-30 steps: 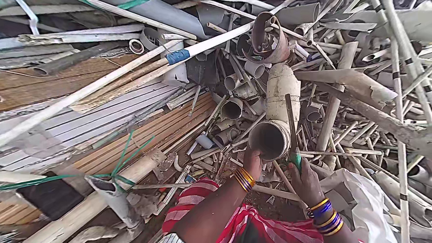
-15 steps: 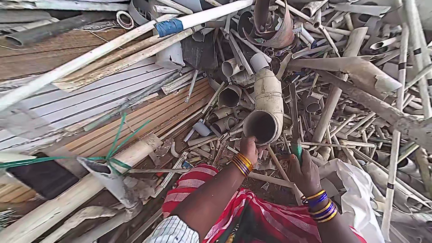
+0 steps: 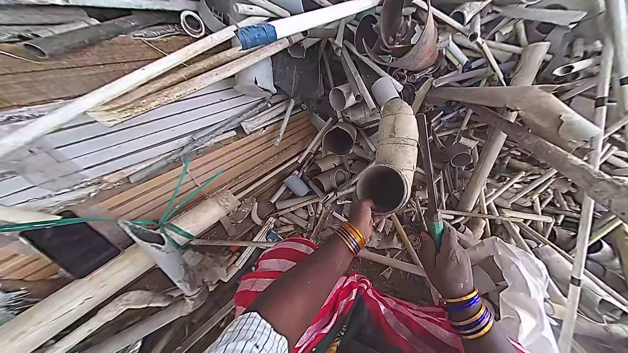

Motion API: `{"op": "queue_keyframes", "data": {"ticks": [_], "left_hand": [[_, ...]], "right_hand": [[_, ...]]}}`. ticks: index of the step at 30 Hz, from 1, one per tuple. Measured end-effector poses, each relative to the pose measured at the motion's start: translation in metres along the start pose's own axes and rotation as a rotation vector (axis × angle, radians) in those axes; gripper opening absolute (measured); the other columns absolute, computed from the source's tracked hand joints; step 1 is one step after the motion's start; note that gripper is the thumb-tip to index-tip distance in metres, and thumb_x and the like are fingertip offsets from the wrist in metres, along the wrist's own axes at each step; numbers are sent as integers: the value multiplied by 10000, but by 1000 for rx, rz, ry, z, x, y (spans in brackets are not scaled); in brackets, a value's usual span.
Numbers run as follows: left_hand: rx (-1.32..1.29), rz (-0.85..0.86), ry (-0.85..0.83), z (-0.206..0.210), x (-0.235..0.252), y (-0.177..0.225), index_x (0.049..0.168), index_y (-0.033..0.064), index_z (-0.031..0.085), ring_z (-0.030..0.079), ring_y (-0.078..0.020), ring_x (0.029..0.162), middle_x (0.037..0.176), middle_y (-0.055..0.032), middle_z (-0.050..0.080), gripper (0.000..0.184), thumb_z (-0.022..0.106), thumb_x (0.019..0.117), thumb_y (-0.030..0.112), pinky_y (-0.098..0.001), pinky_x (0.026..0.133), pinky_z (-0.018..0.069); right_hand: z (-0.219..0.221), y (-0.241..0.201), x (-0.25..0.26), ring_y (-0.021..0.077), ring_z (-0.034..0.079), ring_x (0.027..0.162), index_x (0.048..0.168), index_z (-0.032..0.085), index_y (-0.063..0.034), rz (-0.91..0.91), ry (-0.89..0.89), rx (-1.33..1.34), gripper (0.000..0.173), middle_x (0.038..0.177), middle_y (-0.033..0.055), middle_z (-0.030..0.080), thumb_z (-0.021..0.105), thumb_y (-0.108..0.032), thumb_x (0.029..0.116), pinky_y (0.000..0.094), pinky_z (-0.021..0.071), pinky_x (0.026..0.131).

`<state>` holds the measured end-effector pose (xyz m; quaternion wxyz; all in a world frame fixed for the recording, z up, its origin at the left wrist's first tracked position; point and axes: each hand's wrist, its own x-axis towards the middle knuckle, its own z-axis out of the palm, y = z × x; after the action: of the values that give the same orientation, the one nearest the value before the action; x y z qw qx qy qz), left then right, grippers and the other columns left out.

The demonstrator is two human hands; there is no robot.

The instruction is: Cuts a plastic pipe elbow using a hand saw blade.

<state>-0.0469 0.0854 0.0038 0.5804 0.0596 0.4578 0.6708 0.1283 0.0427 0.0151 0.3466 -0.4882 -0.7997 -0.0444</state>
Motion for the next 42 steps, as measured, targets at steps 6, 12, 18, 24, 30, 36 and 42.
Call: {"op": "queue_keyframes", "data": {"ticks": [6, 12, 18, 24, 30, 36, 42], "left_hand": [[139, 56, 34, -12, 8, 3, 1509, 76, 350, 655, -301, 888, 1211, -227, 568, 614, 432, 934, -121, -426, 663, 580], [82, 71, 35, -18, 12, -1, 1495, 70, 340, 666, -343, 921, 1220, -245, 564, 578, 391, 952, -122, -475, 686, 593], [91, 67, 55, -19, 14, 5, 1490, 85, 351, 673, -333, 884, 1174, -236, 588, 565, 389, 959, -104, -460, 664, 592], [171, 116, 56, -20, 14, 6, 1491, 65, 358, 661, -312, 894, 1204, -223, 565, 608, 418, 922, -141, -457, 663, 589], [149, 101, 62, -21, 16, 4, 1486, 60, 363, 663, -327, 895, 1196, -234, 573, 602, 401, 922, -147, -469, 667, 589], [233, 132, 94, -24, 20, 11, 1498, 75, 384, 644, -301, 926, 1235, -221, 566, 631, 434, 909, -146, -448, 674, 574], [348, 226, 90, -33, 24, 23, 1514, 73, 418, 621, -252, 897, 1284, -210, 566, 712, 455, 853, -186, -379, 603, 526]], "right_hand": [[-2, 10, 7, 417, 713, 692, 1267, 604, 118, 114, -118, 29, 455, 823, 238, 707, 527, -243, 1002, 570, 549, 582], [-5, 8, 24, 464, 700, 977, 1410, 489, 18, 317, -636, -19, 461, 1036, 263, 698, 443, -321, 1101, 609, 531, 826], [15, 13, 6, 331, 692, 577, 1181, 638, 124, -48, 41, 60, 474, 725, 181, 691, 491, -285, 991, 462, 541, 487], [12, 12, 13, 423, 717, 685, 1267, 609, 93, 105, -231, 57, 454, 795, 227, 703, 512, -279, 1024, 561, 552, 567], [3, 7, 28, 457, 696, 986, 1372, 488, 36, 330, -676, 35, 442, 1030, 267, 684, 442, -312, 1103, 584, 537, 831], [23, 21, 9, 371, 707, 639, 1214, 627, 118, -4, -32, 95, 489, 778, 204, 703, 489, -306, 1013, 506, 552, 531], [12, 27, 22, 497, 710, 835, 1357, 580, 51, 205, -375, 49, 458, 927, 289, 707, 497, -290, 1062, 631, 534, 692]]}}
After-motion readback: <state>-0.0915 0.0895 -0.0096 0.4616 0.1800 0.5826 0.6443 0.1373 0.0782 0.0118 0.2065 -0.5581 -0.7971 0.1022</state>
